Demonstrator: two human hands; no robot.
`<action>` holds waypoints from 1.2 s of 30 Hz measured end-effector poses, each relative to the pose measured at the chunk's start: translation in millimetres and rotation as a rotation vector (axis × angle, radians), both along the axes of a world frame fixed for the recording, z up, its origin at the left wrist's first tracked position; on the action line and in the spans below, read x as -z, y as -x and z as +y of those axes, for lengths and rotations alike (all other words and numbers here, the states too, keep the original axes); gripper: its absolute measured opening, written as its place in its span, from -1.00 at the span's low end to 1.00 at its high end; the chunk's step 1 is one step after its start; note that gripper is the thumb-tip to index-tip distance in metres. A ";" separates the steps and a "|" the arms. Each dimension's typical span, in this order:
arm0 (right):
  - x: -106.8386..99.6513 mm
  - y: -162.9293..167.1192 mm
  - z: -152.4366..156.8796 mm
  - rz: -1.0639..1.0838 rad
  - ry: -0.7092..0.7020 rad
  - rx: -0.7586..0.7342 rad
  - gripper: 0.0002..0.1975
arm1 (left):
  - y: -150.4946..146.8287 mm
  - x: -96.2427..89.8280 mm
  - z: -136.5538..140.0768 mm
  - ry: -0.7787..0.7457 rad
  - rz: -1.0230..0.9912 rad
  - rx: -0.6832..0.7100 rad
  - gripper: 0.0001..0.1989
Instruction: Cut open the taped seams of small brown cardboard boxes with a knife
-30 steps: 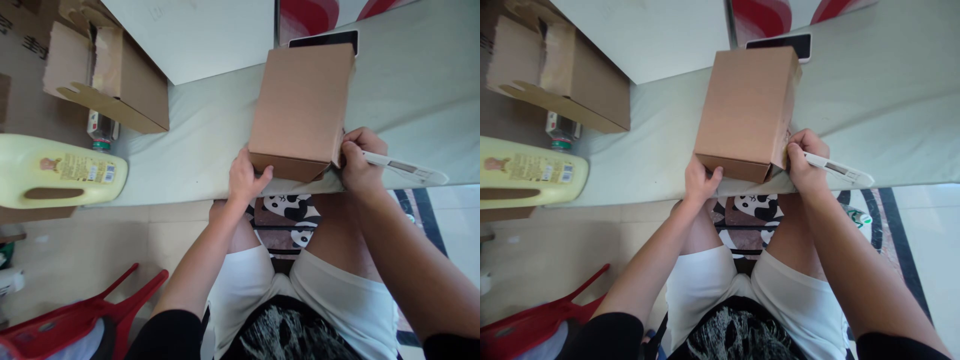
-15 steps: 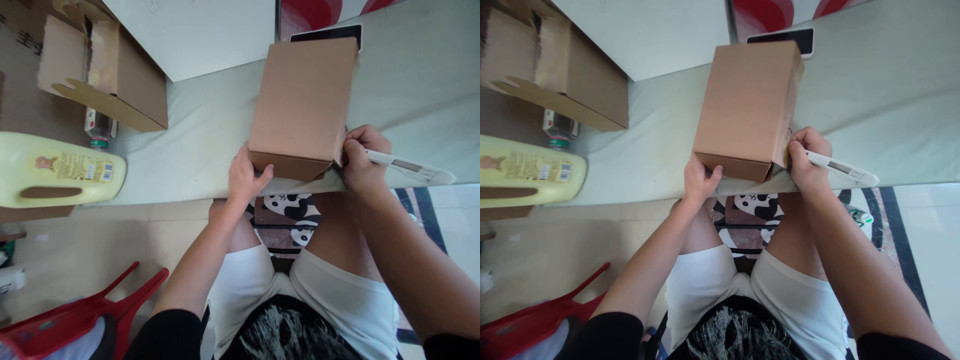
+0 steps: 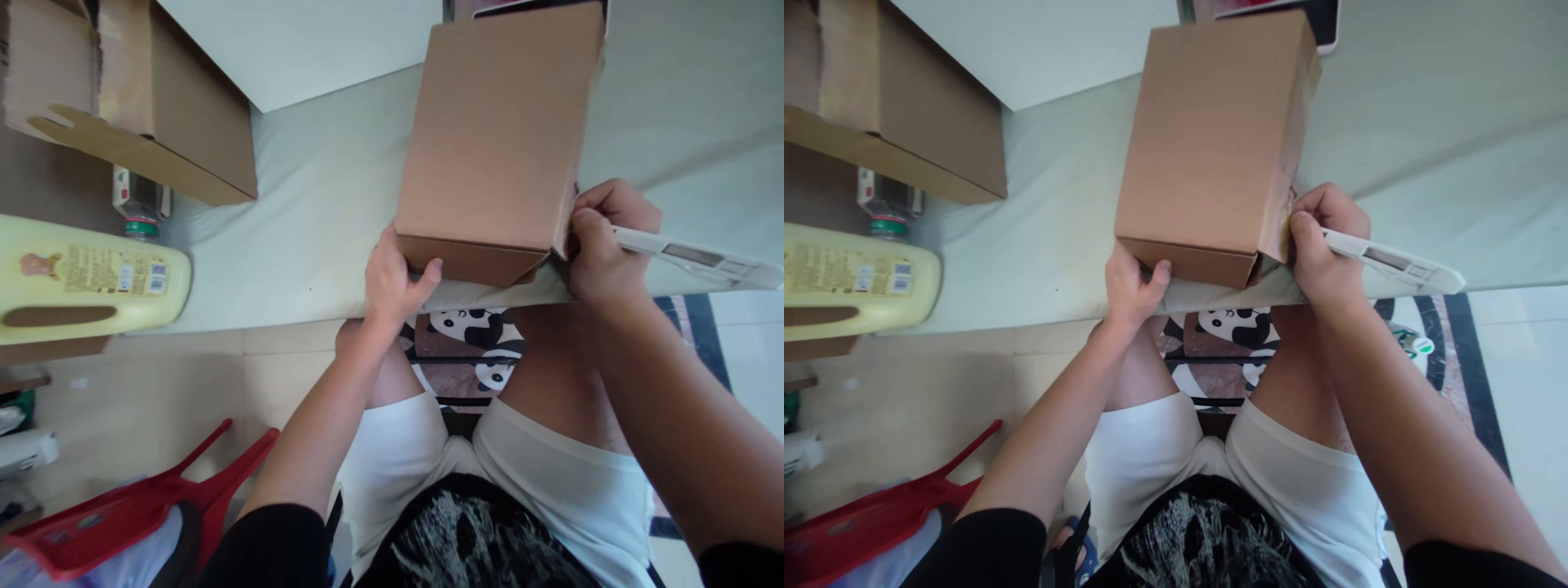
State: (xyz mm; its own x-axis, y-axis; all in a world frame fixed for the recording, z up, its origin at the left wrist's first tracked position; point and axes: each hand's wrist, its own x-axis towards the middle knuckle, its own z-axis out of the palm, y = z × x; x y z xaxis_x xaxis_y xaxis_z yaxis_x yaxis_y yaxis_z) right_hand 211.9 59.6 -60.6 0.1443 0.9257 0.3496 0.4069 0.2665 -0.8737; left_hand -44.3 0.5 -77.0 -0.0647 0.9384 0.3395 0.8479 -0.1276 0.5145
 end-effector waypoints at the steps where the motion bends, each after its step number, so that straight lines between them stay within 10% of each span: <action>1: 0.0 0.0 0.0 -0.002 0.001 -0.003 -0.94 | 0.1 0.5 0.0 -0.003 -0.003 -0.001 -0.23; 36: -10.3 6.8 -1.8 0.028 0.059 0.061 -0.92 | -2.0 -8.3 -1.3 0.002 -0.056 0.061 -0.23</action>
